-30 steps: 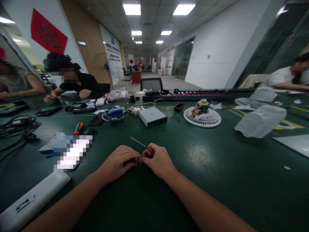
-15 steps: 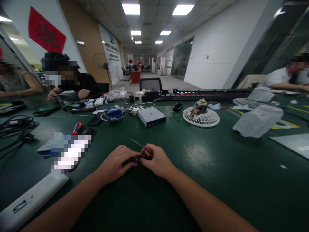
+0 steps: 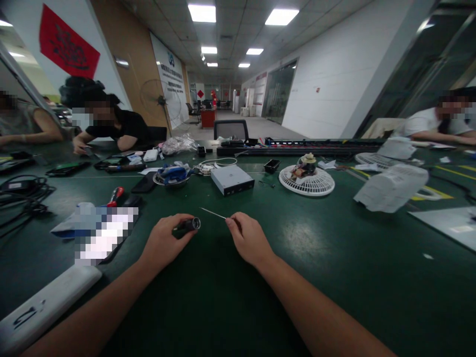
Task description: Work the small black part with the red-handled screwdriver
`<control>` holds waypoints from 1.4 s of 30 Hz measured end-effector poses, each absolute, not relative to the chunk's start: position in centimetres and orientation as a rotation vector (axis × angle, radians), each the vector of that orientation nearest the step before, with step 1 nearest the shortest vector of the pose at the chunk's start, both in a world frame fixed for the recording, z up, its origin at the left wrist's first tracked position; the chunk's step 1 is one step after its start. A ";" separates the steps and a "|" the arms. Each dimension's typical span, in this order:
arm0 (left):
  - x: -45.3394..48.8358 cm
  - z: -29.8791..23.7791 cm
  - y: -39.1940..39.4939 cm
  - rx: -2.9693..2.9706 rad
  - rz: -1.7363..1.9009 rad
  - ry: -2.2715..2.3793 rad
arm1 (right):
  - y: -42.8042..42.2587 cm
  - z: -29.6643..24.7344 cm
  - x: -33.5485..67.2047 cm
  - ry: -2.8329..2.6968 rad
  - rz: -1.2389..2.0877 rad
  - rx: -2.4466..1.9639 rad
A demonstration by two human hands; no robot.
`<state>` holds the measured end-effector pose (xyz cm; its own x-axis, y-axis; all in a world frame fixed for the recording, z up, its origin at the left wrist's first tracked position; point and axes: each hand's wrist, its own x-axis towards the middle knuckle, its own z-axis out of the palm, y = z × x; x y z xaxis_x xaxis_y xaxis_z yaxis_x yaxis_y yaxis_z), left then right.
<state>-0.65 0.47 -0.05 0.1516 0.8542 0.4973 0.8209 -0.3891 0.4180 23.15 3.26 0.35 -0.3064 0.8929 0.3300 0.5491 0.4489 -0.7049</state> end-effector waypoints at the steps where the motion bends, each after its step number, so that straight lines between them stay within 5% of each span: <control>1: -0.9 -0.1 0.6 2.304 1.075 1.761 | 3.5 0.4 23.3 -2.005 0.609 -1.223; 31: -0.2 0.1 0.2 2.471 0.989 1.588 | 2.7 0.6 22.6 -2.032 0.765 -1.080; 42: -1.0 -0.5 0.7 2.289 1.142 1.839 | 3.6 0.5 23.0 -2.112 0.356 -1.419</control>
